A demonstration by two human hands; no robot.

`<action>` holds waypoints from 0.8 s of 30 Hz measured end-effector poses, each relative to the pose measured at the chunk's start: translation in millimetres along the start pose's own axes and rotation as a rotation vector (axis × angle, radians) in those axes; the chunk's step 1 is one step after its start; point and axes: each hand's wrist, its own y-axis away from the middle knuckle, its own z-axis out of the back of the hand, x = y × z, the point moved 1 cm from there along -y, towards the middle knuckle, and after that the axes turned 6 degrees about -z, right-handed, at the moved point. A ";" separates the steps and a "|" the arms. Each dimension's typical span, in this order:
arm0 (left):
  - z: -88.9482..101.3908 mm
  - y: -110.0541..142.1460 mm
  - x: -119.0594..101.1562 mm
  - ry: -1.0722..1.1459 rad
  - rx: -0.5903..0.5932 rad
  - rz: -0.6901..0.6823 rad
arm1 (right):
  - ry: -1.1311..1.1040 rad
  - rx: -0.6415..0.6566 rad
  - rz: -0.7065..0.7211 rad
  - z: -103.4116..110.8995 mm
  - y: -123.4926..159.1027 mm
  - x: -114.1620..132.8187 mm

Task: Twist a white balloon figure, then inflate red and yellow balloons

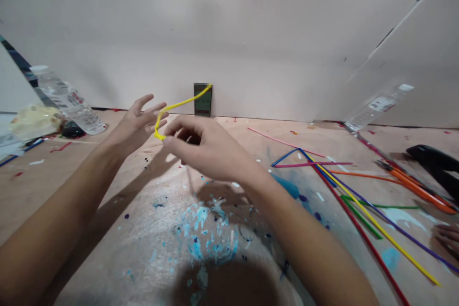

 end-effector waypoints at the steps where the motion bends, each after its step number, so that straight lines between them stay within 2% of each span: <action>1: -1.4 0.9 0.8 -0.018 0.003 -0.005 | -0.090 0.034 0.001 4.0 -5.9 7.7; 4: -1.0 0.0 6.3 -0.119 -0.018 -0.020 | -0.333 0.025 0.002 20.1 -24.3 24.4; 8: -5.1 -1.5 4.4 -0.142 -0.084 -0.111 | -0.513 -0.100 -0.031 35.1 -43.2 32.7; 14: -30.8 17.5 -28.9 -0.280 -0.109 -0.420 | -0.566 -0.338 0.086 46.4 -52.1 32.3; 18: -35.0 28.5 -45.3 -0.279 -0.123 -0.605 | -0.553 -0.447 0.204 57.8 -51.1 32.3; 21: -43.5 39.1 -56.0 -0.310 -0.067 -0.666 | -0.561 -0.479 0.257 57.8 -49.7 32.9; 24: -66.3 48.6 -73.2 -0.362 0.027 -0.778 | -0.592 -0.488 0.293 48.7 -49.1 35.9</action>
